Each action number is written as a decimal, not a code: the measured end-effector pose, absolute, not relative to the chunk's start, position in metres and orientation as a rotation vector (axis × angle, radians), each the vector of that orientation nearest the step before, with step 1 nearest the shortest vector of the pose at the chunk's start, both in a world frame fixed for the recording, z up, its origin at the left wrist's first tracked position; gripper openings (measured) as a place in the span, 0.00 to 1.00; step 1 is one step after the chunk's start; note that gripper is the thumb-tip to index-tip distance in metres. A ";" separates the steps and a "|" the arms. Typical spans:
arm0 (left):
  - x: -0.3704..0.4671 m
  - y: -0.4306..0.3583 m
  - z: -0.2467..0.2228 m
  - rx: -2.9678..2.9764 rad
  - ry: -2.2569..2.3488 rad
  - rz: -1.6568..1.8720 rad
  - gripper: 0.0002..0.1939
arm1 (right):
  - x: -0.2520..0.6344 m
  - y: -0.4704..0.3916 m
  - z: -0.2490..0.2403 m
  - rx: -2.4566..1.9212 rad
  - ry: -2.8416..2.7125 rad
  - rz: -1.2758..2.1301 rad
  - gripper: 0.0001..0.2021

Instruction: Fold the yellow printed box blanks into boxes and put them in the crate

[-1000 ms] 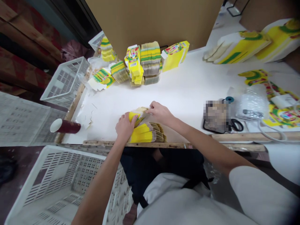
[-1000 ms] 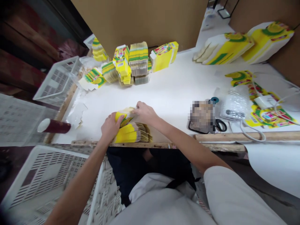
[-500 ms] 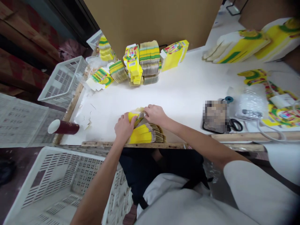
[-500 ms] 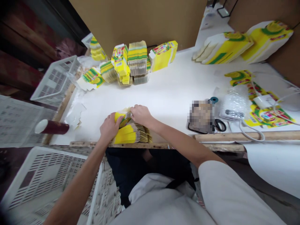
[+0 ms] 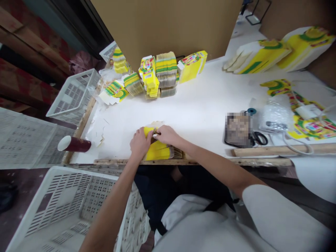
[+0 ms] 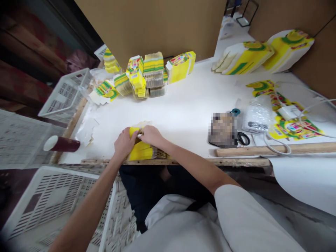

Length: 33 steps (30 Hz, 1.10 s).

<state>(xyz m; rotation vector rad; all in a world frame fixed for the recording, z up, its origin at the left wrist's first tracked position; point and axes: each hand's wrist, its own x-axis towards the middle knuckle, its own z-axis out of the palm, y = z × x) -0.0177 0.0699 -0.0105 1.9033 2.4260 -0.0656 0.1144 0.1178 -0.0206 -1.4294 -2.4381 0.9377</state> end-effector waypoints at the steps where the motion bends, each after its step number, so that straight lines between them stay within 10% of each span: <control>1: -0.017 0.070 -0.010 1.899 2.428 -0.062 0.24 | 0.118 0.122 -0.020 -1.446 -2.434 0.921 0.11; 15: -0.019 0.076 -0.007 1.801 2.427 -0.109 0.24 | 0.176 0.153 -0.010 -0.895 -2.756 1.150 0.12; 33: -0.016 0.073 -0.009 1.843 2.453 -0.110 0.24 | 0.153 0.146 -0.033 -1.048 -2.612 0.590 0.12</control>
